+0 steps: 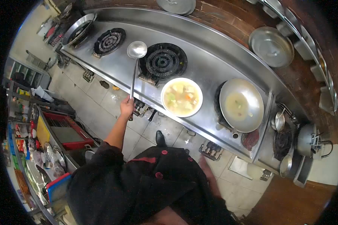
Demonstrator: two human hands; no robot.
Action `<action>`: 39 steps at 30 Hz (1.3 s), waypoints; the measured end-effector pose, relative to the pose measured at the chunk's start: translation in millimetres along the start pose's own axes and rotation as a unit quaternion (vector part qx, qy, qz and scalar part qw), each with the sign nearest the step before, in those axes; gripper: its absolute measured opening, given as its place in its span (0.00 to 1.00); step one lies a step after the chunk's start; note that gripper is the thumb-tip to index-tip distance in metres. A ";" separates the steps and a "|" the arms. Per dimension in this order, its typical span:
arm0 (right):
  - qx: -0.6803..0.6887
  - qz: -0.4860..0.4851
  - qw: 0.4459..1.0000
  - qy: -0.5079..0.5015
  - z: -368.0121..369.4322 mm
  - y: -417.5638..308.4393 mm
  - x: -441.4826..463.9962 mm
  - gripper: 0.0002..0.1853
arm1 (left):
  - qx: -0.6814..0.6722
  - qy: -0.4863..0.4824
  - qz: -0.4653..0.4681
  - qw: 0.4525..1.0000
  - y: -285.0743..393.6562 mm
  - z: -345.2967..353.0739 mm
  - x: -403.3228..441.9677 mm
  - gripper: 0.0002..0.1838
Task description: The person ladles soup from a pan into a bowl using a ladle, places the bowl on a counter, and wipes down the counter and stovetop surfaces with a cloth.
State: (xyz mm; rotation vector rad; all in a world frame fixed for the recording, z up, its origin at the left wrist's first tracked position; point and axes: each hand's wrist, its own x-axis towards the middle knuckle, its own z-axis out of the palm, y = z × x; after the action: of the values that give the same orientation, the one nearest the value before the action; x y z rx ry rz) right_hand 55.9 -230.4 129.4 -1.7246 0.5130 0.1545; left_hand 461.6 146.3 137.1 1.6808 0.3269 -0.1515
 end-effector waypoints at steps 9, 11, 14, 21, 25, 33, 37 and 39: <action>0.158 0.245 0.933 -0.209 45.3 -175.3 18.7 0.30 | 0.288 0.055 0.123 0.948 -22.3 -5.6 44.1 0.18; 0.219 0.298 0.894 -0.252 39.9 -213.8 36.1 0.30 | 0.290 0.011 0.020 0.957 11.8 -18.3 21.4 0.23; 0.203 0.245 0.927 -0.197 28.7 -212.6 87.2 0.28 | 0.278 0.093 0.010 0.956 -4.8 -41.5 11.7 0.26; 0.253 0.242 0.934 -0.069 44.4 -144.0 205.7 0.22 | 0.343 0.122 -0.145 0.920 -65.4 -128.6 -72.3 0.28; 0.268 0.102 0.951 -0.117 50.0 -130.6 224.2 0.19 | 0.337 0.152 -0.228 0.901 -99.9 -156.8 -152.1 0.28; 0.133 -0.042 0.983 -0.122 43.7 -91.1 262.0 0.15 | 0.343 0.193 -0.320 0.862 -148.6 -138.9 -316.2 0.26; 0.321 0.184 0.928 -0.049 39.8 -111.5 276.3 0.13 | 0.348 0.177 -0.351 0.851 -153.2 -102.1 -390.4 0.23; 0.327 0.166 0.929 -0.048 39.4 -127.9 267.7 0.13 | 0.350 0.160 -0.346 0.856 -152.5 -86.1 -427.5 0.23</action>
State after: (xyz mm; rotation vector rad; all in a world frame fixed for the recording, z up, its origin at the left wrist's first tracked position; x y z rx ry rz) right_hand 354.9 -242.9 134.6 -0.9668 0.6903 0.2735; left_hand 2.2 193.5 127.1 2.2369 1.2533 -0.5842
